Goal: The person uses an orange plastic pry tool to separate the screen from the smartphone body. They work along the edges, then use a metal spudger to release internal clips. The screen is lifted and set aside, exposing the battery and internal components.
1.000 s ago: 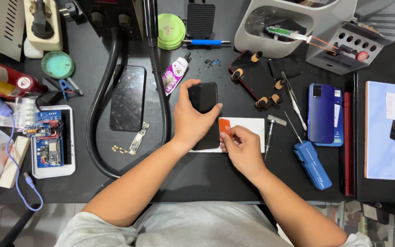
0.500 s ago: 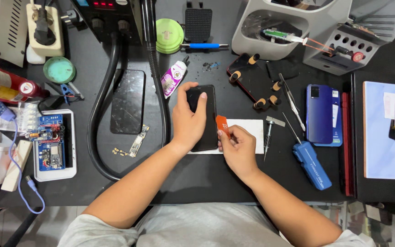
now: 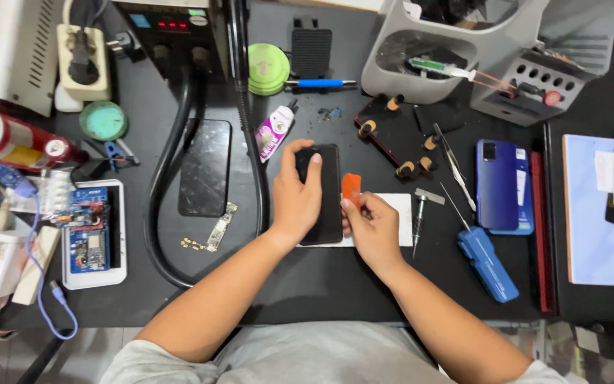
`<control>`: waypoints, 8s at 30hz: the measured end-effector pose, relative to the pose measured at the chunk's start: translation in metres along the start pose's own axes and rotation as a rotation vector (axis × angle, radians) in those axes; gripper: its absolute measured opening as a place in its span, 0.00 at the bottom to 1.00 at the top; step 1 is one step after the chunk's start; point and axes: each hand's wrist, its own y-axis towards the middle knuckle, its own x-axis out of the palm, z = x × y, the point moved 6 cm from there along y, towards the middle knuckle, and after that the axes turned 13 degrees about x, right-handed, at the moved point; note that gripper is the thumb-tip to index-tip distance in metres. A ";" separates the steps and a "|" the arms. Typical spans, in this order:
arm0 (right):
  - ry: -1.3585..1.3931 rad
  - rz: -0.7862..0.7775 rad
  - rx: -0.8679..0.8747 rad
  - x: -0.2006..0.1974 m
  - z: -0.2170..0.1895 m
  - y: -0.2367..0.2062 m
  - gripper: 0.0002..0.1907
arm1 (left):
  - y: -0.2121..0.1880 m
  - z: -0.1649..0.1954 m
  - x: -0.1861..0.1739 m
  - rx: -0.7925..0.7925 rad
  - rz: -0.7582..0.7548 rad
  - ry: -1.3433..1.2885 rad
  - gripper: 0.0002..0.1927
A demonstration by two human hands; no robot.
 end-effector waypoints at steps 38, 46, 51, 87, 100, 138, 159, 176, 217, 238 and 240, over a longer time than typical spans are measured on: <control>0.076 -0.108 0.017 -0.025 0.004 0.037 0.13 | 0.004 -0.038 0.011 -0.262 -0.181 -0.900 0.23; 0.083 -0.127 0.008 -0.027 0.017 0.039 0.11 | 0.001 -0.037 0.012 -0.306 -0.203 -0.982 0.22; -0.111 -0.126 -0.124 -0.014 -0.014 0.030 0.11 | 0.002 -0.037 0.012 -0.315 -0.215 -1.019 0.22; -0.108 -0.590 -0.004 0.030 -0.030 -0.003 0.36 | 0.003 -0.014 -0.003 0.074 -0.331 -0.823 0.49; -0.136 -0.520 -0.072 0.021 -0.030 -0.001 0.38 | 0.006 -0.016 0.002 0.119 -0.384 -0.782 0.49; -0.400 -0.356 -0.098 0.008 -0.030 0.006 0.28 | 0.015 -0.018 0.009 0.110 -0.327 -0.767 0.29; -0.362 -0.380 -0.162 0.008 -0.039 -0.004 0.25 | 0.013 -0.012 -0.002 0.142 -0.356 -0.763 0.18; -0.226 -0.404 -0.175 0.007 -0.032 -0.003 0.31 | 0.009 -0.009 0.005 0.048 -0.374 -0.878 0.32; -0.522 0.130 -0.932 -0.064 -0.063 0.018 0.38 | 0.009 -0.052 0.070 -0.332 -0.267 -0.572 0.42; -0.409 -0.028 -0.813 -0.060 -0.065 0.018 0.30 | 0.007 -0.049 0.070 -0.271 -0.271 -0.640 0.43; -0.433 -0.015 -0.829 -0.060 -0.070 0.014 0.28 | 0.006 -0.050 0.069 -0.278 -0.270 -0.621 0.43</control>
